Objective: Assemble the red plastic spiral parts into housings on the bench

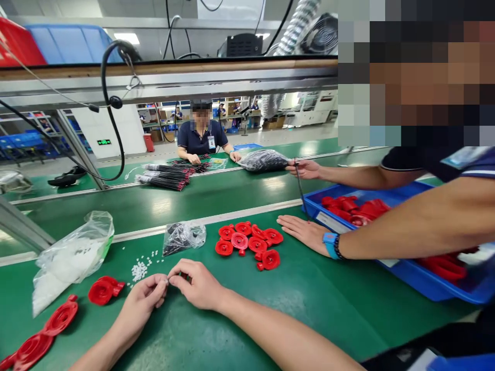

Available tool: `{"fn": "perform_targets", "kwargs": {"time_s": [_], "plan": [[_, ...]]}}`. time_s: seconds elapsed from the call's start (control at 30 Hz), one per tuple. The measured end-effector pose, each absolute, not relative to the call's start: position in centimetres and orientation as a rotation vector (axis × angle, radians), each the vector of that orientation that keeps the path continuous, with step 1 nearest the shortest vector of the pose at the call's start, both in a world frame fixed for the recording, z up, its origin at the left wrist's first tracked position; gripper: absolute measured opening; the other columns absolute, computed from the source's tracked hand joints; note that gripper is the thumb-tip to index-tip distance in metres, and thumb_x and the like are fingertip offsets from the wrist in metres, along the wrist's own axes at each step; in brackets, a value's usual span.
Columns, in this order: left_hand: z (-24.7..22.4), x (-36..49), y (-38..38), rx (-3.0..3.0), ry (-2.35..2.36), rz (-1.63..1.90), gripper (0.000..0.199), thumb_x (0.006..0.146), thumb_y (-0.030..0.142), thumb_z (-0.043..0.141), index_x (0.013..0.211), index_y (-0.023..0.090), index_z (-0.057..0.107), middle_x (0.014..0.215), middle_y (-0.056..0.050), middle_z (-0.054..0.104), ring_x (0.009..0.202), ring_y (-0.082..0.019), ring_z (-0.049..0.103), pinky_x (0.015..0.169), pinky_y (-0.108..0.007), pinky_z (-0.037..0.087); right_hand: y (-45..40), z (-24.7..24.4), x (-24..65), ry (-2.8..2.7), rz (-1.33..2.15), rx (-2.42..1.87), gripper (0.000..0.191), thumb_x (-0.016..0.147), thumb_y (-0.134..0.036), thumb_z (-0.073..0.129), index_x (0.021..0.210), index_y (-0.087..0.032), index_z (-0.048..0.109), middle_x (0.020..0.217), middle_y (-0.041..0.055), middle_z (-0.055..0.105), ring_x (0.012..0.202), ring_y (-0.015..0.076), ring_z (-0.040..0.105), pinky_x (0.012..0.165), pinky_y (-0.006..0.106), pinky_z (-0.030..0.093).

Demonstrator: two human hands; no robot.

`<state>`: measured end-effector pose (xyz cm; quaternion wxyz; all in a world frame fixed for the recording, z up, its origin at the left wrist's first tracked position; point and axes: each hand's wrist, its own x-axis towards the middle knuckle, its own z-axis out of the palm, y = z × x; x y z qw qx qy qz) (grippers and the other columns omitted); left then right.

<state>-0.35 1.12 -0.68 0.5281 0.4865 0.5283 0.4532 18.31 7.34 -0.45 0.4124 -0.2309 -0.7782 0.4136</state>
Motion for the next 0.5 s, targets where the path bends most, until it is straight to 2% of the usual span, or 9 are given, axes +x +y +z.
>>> {"fn": "perform_targets", "kwargs": {"time_s": [0.27,0.4,0.5], "plan": [[-0.49,-0.02,0.83,1.147,1.248,1.081,0.051,0.083,0.067,0.073,0.082,0.017,0.061,0.067,0.005,0.045,0.060,-0.011,0.033,0.056,-0.023,0.028,7.66,-1.48,17.97,-1.981,1.015,-0.503,0.019,0.102,-0.028,0.061,0.094,-0.018,0.076,0.086,0.0038,0.068,0.080,0.0164,0.065,0.073,0.027,0.053],[-0.27,0.09,0.79,1.139,1.280,1.077,0.052,0.081,0.067,0.074,0.080,0.017,0.062,0.065,0.005,0.045,0.059,-0.011,0.035,0.057,-0.023,0.028,7.29,-1.41,17.98,-2.033,0.834,-0.505,0.021,0.104,-0.028,0.058,0.098,-0.019,0.076,0.091,0.0059,0.072,0.083,0.0179,0.067,0.076,0.029,0.054],[-0.22,0.00,0.79,1.095,1.288,1.094,0.051,0.080,0.066,0.076,0.079,0.017,0.063,0.064,0.004,0.047,0.059,-0.011,0.036,0.056,-0.023,0.028,6.89,-1.60,18.05,-2.140,0.614,-0.509,0.024,0.107,-0.025,0.051,0.109,-0.019,0.075,0.097,0.0080,0.073,0.085,0.0187,0.068,0.074,0.029,0.054]]}}
